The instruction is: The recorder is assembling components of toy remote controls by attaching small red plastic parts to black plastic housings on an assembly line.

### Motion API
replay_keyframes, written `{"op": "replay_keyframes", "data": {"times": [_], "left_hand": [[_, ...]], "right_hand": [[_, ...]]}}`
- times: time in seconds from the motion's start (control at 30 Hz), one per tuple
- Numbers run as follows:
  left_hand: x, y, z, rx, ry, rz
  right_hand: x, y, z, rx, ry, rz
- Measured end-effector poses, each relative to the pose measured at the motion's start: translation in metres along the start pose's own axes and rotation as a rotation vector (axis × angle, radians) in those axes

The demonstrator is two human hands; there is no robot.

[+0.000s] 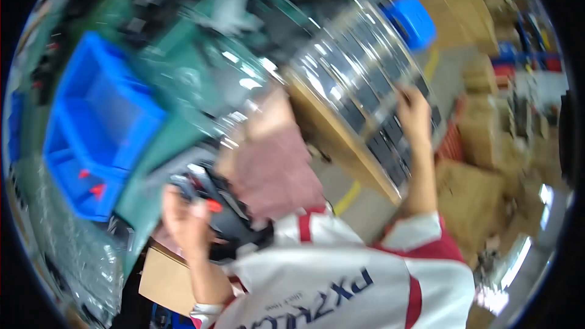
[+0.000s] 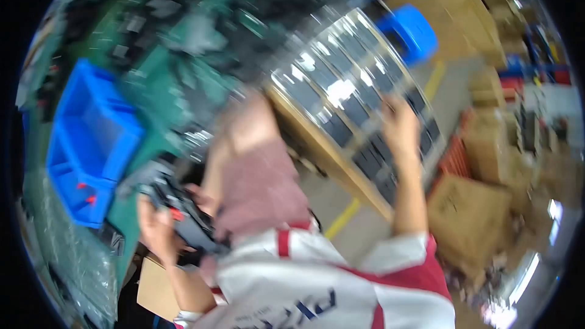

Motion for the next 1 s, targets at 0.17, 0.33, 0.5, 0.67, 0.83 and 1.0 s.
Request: {"op": "replay_keyframes", "data": {"times": [0.17, 0.33, 0.5, 0.67, 0.83, 1.0], "left_hand": [[0.039, 0.028, 0.019, -0.211, 0.299, -0.374], [0.040, 0.004, 0.014, -0.182, 0.324, -0.397], [0.035, 0.005, 0.027, -0.158, 0.278, -0.384], [0.031, 0.004, 0.027, -0.168, 0.244, -0.451], [0.026, 0.016, 0.020, -0.138, 0.181, -0.562], [0.003, 0.022, 0.012, -0.130, 0.221, -0.456]], "right_hand": [[0.026, -0.163, -0.041, 0.357, 0.416, -0.393], [0.039, -0.153, -0.036, 0.240, 0.273, -0.240], [0.023, -0.178, -0.014, 0.293, 0.285, -0.261], [-0.037, -0.061, 0.001, 0.313, -0.039, 0.122], [-0.024, 0.082, -0.021, -0.071, 0.270, 0.787], [0.007, 0.222, -0.078, -0.297, 0.595, 1.173]]}}
Point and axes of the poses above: each hand's wrist, its own z-axis towards the middle knuckle, its own x-axis out of the palm, y = z × x, the point moved 6 cm from there along z, towards the middle knuckle, and after that the axes turned 8 degrees about -z, right-handed, at the moved point
